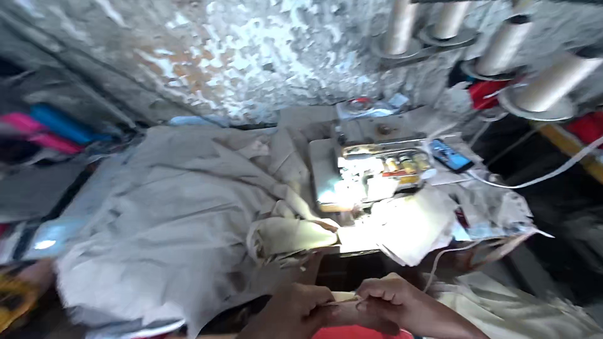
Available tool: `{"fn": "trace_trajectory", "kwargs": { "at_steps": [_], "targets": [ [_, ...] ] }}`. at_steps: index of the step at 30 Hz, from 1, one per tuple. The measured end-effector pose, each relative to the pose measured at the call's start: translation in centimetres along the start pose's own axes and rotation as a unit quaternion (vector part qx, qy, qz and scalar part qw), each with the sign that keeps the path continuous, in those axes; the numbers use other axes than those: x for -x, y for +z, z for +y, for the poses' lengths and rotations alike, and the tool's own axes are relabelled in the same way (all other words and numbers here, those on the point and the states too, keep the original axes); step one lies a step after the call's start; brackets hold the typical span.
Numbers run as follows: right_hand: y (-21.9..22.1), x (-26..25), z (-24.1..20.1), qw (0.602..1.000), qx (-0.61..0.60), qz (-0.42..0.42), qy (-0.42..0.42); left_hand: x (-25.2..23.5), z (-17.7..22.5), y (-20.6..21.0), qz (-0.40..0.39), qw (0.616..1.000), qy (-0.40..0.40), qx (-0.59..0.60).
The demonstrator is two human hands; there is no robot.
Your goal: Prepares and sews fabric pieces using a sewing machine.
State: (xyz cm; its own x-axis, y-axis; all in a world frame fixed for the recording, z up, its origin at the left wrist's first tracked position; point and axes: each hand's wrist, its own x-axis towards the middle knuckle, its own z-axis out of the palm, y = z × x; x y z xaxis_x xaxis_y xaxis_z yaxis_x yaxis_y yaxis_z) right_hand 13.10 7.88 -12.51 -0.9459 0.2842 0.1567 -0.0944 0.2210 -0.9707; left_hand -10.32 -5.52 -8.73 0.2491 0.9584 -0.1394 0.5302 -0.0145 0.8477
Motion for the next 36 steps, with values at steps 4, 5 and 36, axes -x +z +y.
{"fn": "trace_trajectory", "kwargs": {
  "at_steps": [4,5,36],
  "targets": [
    [1.2,-3.7,0.3,0.998,0.028,-0.041,0.045,2.2,1.2,-2.4,0.045,0.984,-0.092,-0.144],
    [1.5,-5.0,0.6,0.996,0.038,-0.039,0.069,2.1,1.6,-3.2,0.050,0.972,-0.144,-0.179],
    [1.6,-12.4,4.2,0.946,0.225,0.126,0.195,-2.1,-5.0,-4.2,0.239,0.899,-0.180,-0.320]
  ]
}}
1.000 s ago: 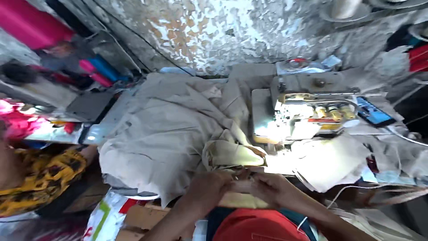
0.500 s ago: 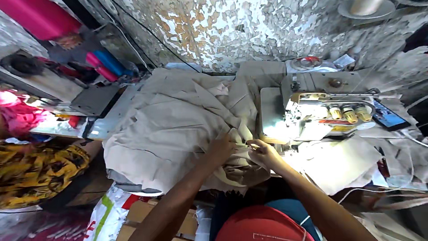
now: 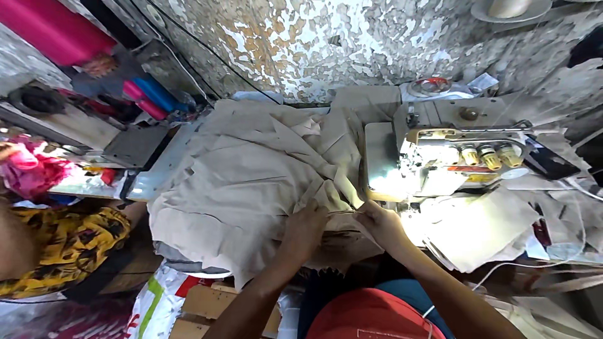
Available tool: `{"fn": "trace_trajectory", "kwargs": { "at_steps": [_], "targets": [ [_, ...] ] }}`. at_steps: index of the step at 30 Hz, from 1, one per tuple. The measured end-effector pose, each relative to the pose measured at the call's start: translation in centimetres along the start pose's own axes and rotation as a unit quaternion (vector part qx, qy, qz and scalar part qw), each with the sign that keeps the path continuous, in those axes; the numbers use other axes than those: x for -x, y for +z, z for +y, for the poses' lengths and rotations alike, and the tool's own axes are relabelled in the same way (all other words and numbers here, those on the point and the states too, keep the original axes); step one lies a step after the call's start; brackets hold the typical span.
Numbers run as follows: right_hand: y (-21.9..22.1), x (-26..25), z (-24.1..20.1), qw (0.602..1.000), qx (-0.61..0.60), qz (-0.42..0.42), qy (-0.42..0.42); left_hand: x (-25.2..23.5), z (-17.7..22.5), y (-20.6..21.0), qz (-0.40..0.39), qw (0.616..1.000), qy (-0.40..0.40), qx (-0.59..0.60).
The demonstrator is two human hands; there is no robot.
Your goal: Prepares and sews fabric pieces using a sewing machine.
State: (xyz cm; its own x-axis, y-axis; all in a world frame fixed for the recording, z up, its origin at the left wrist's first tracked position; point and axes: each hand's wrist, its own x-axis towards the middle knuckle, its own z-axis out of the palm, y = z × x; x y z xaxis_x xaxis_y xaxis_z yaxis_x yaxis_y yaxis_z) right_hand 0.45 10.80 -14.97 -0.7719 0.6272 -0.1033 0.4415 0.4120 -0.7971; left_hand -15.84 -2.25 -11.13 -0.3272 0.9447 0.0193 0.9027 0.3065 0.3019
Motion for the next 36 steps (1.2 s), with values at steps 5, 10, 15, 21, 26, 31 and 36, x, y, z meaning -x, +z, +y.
{"fn": "trace_trajectory", "kwargs": {
  "at_steps": [5,10,15,21,26,31,36],
  "targets": [
    [0.3,1.2,0.6,0.996,-0.023,0.074,-0.044,1.3,-0.5,1.2,0.122,0.989,0.079,0.016],
    [0.0,1.6,1.0,0.994,-0.025,0.091,-0.056,1.5,-0.4,1.5,0.152,0.982,0.112,0.005],
    [0.0,1.6,1.2,0.991,-0.026,0.115,-0.069,1.4,0.2,1.1,0.129,0.987,0.095,0.022],
    [-0.1,1.5,1.1,0.986,-0.026,0.144,-0.081,1.6,0.5,0.7,0.139,0.983,0.112,0.036],
    [-0.7,1.7,0.9,0.986,-0.012,0.144,-0.085,1.2,0.8,0.6,0.160,0.978,0.128,0.026],
    [-0.9,1.8,1.4,0.981,-0.009,0.162,-0.110,0.8,0.8,0.8,0.163,0.977,0.135,0.033],
    [-1.0,1.8,1.7,0.978,-0.006,0.173,-0.115,0.6,0.8,1.0,0.170,0.975,0.142,0.030]
  ]
}}
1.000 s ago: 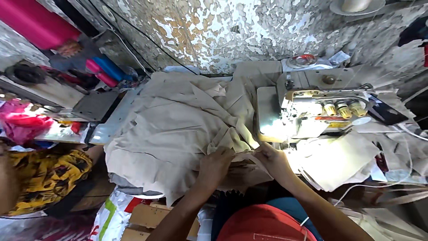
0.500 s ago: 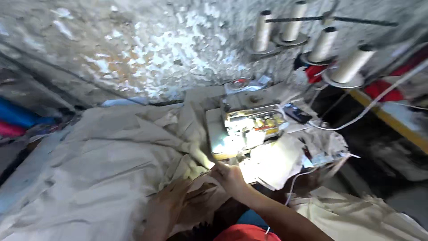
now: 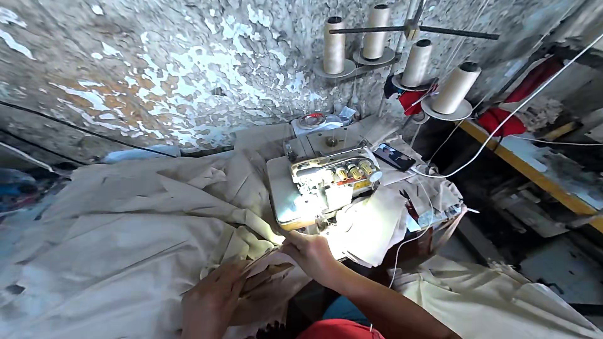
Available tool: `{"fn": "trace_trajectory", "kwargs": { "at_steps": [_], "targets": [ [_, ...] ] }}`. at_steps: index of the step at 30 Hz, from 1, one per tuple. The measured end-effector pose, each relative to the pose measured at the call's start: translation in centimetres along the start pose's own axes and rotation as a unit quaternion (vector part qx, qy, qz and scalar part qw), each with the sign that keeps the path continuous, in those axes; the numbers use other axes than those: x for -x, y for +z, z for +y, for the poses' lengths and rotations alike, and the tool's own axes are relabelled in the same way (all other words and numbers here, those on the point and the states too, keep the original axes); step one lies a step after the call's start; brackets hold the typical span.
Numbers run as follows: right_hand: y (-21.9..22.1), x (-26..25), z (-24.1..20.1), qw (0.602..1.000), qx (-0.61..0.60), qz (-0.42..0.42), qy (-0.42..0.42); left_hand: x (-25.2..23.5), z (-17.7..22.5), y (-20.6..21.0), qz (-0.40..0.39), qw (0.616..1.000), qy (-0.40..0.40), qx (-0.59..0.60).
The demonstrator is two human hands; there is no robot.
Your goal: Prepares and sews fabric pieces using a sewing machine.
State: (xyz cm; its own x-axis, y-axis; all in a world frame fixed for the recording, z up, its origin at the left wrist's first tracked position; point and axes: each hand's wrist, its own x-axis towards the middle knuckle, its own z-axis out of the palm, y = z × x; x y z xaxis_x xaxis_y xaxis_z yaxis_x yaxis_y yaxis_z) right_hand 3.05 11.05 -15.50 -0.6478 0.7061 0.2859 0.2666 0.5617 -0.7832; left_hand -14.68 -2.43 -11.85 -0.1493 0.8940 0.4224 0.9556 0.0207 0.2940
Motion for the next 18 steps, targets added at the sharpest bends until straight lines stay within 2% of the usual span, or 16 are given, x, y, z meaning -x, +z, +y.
{"fn": "trace_trajectory", "kwargs": {
  "at_steps": [5,7,9,13,18],
  "targets": [
    [0.7,-0.2,0.6,0.990,0.057,0.111,-0.061,-0.1,0.0,0.2,-0.002,1.000,0.005,0.002],
    [0.5,-0.4,0.6,0.985,0.088,0.126,-0.079,-0.1,0.2,0.2,-0.008,1.000,0.002,-0.005],
    [0.4,-0.6,0.9,0.984,0.084,0.118,-0.101,0.0,0.1,0.3,-0.003,1.000,0.007,-0.010],
    [0.5,-0.7,1.2,0.993,-0.017,0.064,-0.099,0.1,-0.1,0.2,0.022,0.999,0.022,0.009],
    [0.0,0.2,-0.4,0.995,-0.020,0.015,-0.099,1.4,0.0,-0.5,0.034,0.999,-0.005,0.026]
  ]
}}
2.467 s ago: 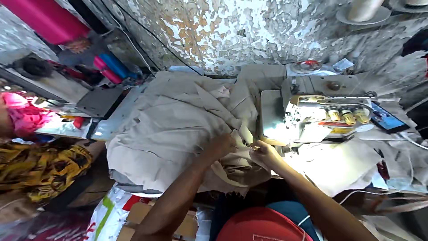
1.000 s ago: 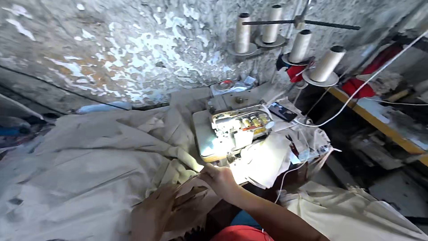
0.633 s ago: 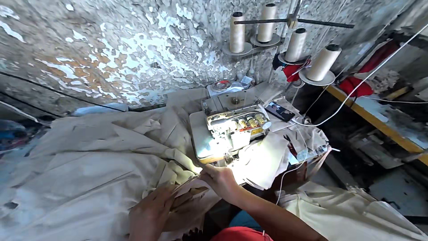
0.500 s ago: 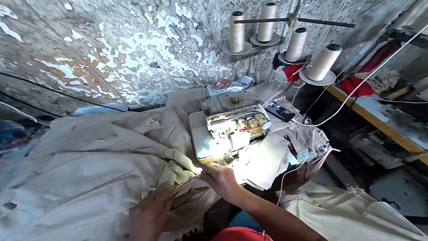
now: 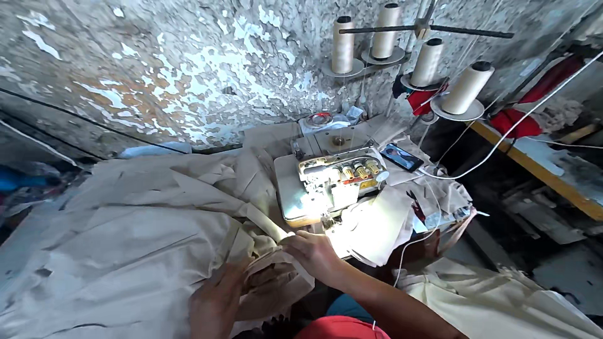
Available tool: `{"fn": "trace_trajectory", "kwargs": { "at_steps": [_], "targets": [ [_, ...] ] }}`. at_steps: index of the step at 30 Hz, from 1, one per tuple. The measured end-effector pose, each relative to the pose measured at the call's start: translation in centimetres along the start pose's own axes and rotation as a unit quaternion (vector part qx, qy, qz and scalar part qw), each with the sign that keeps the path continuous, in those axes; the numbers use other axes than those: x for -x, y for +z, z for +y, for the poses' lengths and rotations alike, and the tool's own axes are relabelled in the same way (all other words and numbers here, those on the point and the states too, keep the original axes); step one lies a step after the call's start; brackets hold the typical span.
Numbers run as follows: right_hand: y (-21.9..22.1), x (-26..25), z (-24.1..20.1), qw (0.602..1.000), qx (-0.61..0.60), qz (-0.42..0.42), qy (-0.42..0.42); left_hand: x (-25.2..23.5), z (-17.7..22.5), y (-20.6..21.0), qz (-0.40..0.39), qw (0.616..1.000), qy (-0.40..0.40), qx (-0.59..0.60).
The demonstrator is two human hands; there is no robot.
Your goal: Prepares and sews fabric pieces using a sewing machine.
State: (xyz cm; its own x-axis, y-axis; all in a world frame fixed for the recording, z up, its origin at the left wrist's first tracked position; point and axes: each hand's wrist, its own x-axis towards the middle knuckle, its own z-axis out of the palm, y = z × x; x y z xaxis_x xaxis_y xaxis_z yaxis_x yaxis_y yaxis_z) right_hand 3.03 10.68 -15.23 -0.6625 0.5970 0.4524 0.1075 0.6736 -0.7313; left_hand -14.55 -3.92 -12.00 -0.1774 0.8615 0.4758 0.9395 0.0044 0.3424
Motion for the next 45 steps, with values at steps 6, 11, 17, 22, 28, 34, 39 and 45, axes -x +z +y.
{"fn": "trace_trajectory", "kwargs": {
  "at_steps": [6,11,17,22,28,34,39,45],
  "targets": [
    [-0.4,1.4,-1.8,0.999,-0.026,-0.028,-0.010,2.1,-0.1,-1.6,-0.013,1.000,0.009,0.023],
    [-0.3,1.5,-2.7,0.999,-0.021,-0.027,-0.017,2.7,0.1,-2.3,0.013,0.999,0.026,0.024],
    [-2.1,2.4,-6.6,0.981,-0.166,-0.066,-0.081,3.0,1.7,-6.8,0.043,0.996,0.052,0.060],
    [-2.9,1.8,-6.1,0.974,-0.220,0.009,-0.044,-2.6,1.9,-8.0,0.026,0.990,0.140,-0.015],
    [-1.1,0.3,2.7,0.948,-0.184,0.178,0.189,-15.0,0.3,2.5,-0.185,0.974,0.122,0.039],
    [-1.2,1.7,6.4,0.918,-0.129,0.185,0.326,-19.5,2.5,9.4,-0.408,0.909,-0.064,0.057],
    [-1.6,2.1,5.1,0.907,-0.149,0.185,0.347,-19.7,3.3,9.5,-0.413,0.901,-0.124,0.048],
    [-1.7,-0.2,6.1,0.931,-0.082,0.172,0.310,-19.6,3.9,10.2,-0.322,0.938,-0.129,0.018]
  ]
}}
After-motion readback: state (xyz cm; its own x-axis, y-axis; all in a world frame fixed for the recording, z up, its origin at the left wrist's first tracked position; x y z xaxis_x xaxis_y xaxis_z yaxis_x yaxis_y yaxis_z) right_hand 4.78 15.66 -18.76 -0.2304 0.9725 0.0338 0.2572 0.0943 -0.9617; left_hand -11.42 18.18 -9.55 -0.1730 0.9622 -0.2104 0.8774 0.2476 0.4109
